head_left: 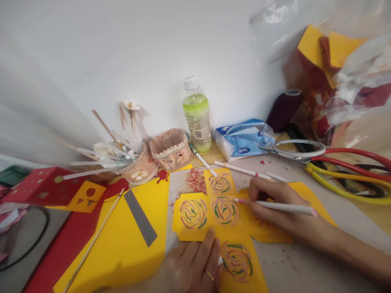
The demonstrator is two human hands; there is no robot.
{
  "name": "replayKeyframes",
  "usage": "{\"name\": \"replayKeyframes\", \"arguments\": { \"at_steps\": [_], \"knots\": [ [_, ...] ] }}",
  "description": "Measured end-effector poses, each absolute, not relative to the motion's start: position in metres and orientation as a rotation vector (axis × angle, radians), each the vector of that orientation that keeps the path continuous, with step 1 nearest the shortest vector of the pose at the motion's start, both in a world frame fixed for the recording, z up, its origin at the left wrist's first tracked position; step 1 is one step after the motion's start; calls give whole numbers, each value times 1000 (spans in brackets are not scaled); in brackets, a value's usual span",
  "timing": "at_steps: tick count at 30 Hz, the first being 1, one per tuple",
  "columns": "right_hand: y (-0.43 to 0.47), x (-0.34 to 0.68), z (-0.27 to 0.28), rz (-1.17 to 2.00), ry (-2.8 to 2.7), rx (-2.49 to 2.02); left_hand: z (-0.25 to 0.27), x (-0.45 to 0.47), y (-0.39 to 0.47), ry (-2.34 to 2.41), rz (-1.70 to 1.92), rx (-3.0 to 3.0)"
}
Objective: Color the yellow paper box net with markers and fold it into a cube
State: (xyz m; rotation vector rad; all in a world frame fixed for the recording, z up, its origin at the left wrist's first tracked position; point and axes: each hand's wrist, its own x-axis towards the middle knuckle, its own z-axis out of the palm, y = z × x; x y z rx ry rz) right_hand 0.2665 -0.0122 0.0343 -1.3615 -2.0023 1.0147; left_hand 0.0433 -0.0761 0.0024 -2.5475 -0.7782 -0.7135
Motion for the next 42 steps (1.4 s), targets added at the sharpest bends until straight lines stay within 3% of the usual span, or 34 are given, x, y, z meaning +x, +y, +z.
{"name": "replayKeyframes", "arguments": {
  "at_steps": [14, 25, 42],
  "knots": [
    [-14, 269, 39, 910, -2154, -1321, 0, 43, -79, -778, -687, -2517],
    [-15, 273, 35, 1053, -1830, -1415, 1, 44, -78, -760, -711, -2531],
    [-11, 263, 35, 1045, -2012, -1268, 5, 43, -78, -786, -675, -2556]
  ]
}}
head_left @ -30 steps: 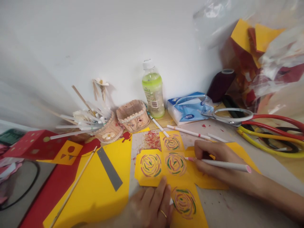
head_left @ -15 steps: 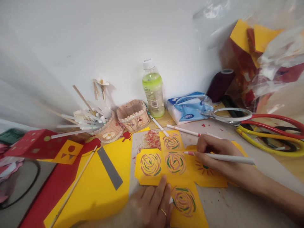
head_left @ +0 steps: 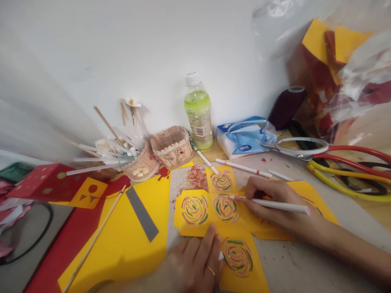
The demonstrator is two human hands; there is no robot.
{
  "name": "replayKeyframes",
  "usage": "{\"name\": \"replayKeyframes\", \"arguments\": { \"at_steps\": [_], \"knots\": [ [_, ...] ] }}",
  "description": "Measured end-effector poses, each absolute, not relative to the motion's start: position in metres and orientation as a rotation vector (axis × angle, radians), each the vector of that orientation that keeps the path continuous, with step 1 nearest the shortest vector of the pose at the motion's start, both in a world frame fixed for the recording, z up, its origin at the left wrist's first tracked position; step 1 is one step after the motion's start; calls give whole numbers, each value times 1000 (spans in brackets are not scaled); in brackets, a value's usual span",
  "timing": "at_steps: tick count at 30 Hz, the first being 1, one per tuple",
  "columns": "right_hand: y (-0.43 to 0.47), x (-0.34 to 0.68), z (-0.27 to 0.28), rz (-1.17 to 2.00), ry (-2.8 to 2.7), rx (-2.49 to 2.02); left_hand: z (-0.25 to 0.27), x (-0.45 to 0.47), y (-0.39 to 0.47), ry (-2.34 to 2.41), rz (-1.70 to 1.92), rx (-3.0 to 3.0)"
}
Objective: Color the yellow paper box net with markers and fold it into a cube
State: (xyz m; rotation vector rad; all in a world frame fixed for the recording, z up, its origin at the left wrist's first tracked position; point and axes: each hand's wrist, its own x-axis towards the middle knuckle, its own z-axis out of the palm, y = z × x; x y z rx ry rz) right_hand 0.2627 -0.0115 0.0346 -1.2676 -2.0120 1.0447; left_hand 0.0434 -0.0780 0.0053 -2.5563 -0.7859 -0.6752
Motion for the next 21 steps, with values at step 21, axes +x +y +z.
{"name": "replayKeyframes", "arguments": {
  "at_steps": [21],
  "knots": [
    [-12, 267, 33, 887, -2132, -1277, 5, 43, -81, -816, -623, -2552]
  ]
}}
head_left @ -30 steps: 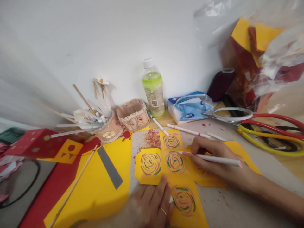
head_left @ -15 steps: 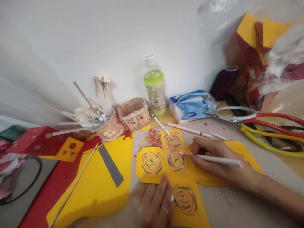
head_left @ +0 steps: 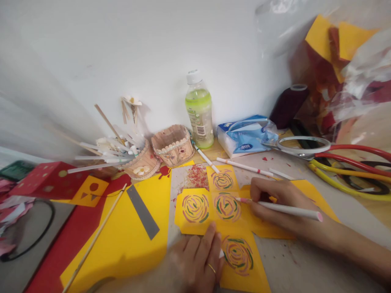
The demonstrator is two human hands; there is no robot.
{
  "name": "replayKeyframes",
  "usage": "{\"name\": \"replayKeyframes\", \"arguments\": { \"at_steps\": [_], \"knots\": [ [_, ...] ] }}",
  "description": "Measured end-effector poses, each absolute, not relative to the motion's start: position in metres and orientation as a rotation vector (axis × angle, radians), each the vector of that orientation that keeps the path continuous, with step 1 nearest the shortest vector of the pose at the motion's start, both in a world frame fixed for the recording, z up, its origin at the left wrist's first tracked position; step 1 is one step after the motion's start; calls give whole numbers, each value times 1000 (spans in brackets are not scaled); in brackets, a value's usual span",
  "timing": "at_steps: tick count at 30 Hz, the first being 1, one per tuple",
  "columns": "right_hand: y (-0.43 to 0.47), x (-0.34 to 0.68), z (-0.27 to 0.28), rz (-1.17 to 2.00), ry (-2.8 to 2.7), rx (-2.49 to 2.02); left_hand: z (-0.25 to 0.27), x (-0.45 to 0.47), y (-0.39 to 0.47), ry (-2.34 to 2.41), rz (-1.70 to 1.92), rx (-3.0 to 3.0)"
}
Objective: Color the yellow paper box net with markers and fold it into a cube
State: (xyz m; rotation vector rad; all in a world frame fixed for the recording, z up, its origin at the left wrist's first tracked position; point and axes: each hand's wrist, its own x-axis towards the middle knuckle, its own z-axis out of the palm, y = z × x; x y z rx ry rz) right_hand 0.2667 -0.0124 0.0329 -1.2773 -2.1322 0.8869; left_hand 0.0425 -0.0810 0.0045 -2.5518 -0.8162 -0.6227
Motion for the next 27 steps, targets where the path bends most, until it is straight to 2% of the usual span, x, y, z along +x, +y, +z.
{"name": "replayKeyframes", "arguments": {
  "at_steps": [9, 12, 16, 20, 23, 27],
  "knots": [
    [-16, 268, 35, 970, -2086, -1326, 4, 44, -80, -824, -653, -2534],
    [-15, 276, 39, 1001, -1854, -1357, 4, 44, -80, -820, -645, -2548],
    [-12, 292, 52, 829, -1421, -1406, 4, 44, -81, -843, -665, -2541],
    [-14, 299, 63, 837, -1247, -1438, 4, 43, -82, -868, -659, -2512],
    [-16, 291, 61, 889, -1317, -1366, 5, 44, -84, -879, -631, -2504],
    [-17, 272, 44, 1084, -1678, -1274, 5, 44, -84, -873, -642, -2508]
  ]
}}
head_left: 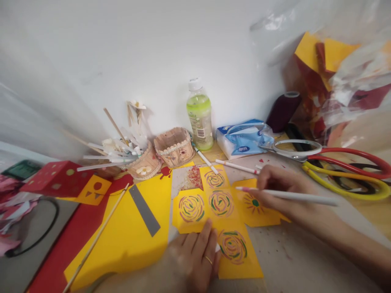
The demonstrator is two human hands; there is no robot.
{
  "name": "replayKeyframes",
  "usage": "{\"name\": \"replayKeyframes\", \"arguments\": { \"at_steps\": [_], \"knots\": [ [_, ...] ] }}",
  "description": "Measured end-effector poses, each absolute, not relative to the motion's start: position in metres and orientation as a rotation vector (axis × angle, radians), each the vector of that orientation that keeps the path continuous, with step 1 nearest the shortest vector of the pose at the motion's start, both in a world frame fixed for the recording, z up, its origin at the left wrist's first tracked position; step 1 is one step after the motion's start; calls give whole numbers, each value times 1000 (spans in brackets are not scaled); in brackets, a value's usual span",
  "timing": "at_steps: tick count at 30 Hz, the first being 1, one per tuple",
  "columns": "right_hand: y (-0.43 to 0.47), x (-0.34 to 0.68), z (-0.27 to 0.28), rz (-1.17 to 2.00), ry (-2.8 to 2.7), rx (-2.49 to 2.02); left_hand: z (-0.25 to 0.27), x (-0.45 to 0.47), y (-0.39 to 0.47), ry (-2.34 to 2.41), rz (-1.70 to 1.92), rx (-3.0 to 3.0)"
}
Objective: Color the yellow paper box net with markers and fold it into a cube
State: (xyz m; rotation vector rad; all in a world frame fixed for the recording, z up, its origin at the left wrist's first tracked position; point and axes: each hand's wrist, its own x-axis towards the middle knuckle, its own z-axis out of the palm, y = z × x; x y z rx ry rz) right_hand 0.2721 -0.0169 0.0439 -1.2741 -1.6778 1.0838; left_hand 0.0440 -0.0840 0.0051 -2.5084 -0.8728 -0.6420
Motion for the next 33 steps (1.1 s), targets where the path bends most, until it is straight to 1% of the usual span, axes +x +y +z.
{"name": "replayKeyframes", "arguments": {
  "at_steps": [2, 4, 8, 20, 27, 33],
  "knots": [
    [-17, 264, 35, 1112, -1827, -1255, 5, 44, -84, -867, -631, -2512],
    [-16, 258, 29, 1074, -1926, -1262, 5, 44, -84, -869, -618, -2516],
    [-16, 255, 26, 1057, -2035, -1297, 3, 44, -84, -896, -639, -2511],
    [-17, 256, 21, 1043, -2073, -1296, 4, 44, -85, -893, -611, -2521],
    [-16, 255, 30, 984, -2141, -1325, 6, 44, -85, -892, -621, -2522],
    [-19, 255, 34, 1019, -2147, -1310, 5, 44, -86, -903, -607, -2525]
  ]
}}
